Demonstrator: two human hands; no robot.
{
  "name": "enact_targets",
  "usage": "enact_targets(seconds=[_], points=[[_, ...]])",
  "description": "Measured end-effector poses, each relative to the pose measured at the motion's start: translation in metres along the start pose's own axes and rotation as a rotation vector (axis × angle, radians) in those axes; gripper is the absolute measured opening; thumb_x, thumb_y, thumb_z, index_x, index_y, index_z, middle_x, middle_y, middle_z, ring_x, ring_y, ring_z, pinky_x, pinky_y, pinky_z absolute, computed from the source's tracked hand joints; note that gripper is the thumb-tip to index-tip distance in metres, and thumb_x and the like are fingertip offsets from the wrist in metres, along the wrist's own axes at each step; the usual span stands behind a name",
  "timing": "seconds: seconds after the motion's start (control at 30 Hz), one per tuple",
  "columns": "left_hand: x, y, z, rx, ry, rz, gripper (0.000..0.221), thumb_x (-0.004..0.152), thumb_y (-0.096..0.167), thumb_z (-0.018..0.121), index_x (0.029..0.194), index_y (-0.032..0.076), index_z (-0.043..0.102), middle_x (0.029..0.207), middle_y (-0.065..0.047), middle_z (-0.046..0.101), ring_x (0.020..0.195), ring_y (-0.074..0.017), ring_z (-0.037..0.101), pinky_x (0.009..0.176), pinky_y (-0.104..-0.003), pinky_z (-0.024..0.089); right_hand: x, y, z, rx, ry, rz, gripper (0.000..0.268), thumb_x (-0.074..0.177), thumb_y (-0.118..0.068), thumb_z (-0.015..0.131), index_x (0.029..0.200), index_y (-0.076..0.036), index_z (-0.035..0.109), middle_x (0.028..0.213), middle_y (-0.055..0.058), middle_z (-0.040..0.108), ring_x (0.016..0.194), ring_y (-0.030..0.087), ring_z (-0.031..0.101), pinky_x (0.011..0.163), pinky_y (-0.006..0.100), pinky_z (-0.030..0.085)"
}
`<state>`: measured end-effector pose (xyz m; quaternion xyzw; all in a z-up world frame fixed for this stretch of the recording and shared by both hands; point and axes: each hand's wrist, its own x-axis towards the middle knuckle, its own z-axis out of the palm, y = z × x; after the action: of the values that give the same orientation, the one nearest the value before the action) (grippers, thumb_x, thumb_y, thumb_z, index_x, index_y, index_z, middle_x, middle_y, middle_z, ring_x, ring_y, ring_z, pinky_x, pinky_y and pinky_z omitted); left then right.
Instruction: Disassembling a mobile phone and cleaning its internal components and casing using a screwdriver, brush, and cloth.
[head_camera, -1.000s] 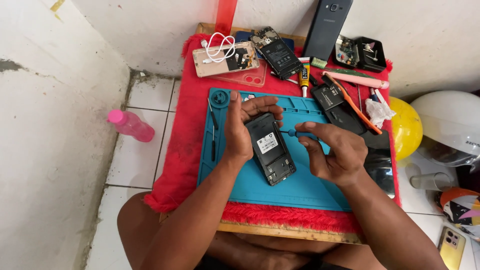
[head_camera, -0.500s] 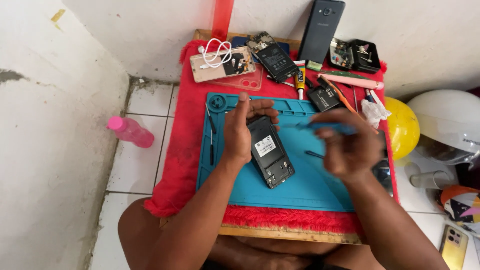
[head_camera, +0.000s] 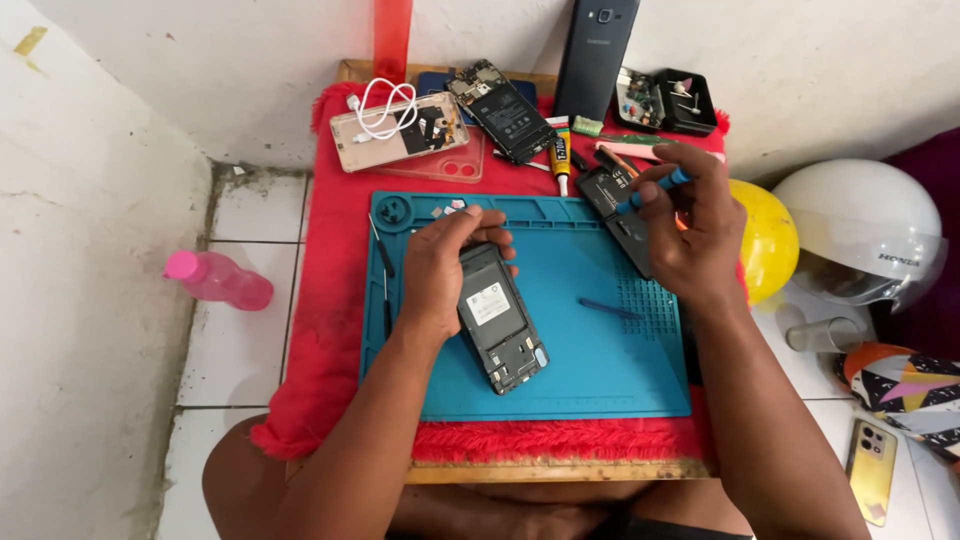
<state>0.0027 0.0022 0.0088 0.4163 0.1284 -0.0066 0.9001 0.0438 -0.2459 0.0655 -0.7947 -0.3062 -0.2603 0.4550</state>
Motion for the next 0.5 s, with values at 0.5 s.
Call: enact_targets(seconds=[0.5], points=[[-0.004,0.004,-0.002,0.065,-0.029,0.022,0.035,0.104,0.024,0.064,0.111,-0.008,0.076,0.09,-0.026,0.077,0.083,-0.0349,0.079,0.071,-0.049,0.072,-0.002,0.007,0.002,0.066,-0.008,0.058,0.028,0.109,0.006,0.059,0.136,0.009,0.053,0.096,0.023,0.071,0.072,0.029,0.067,0.071,0.041,0.058]])
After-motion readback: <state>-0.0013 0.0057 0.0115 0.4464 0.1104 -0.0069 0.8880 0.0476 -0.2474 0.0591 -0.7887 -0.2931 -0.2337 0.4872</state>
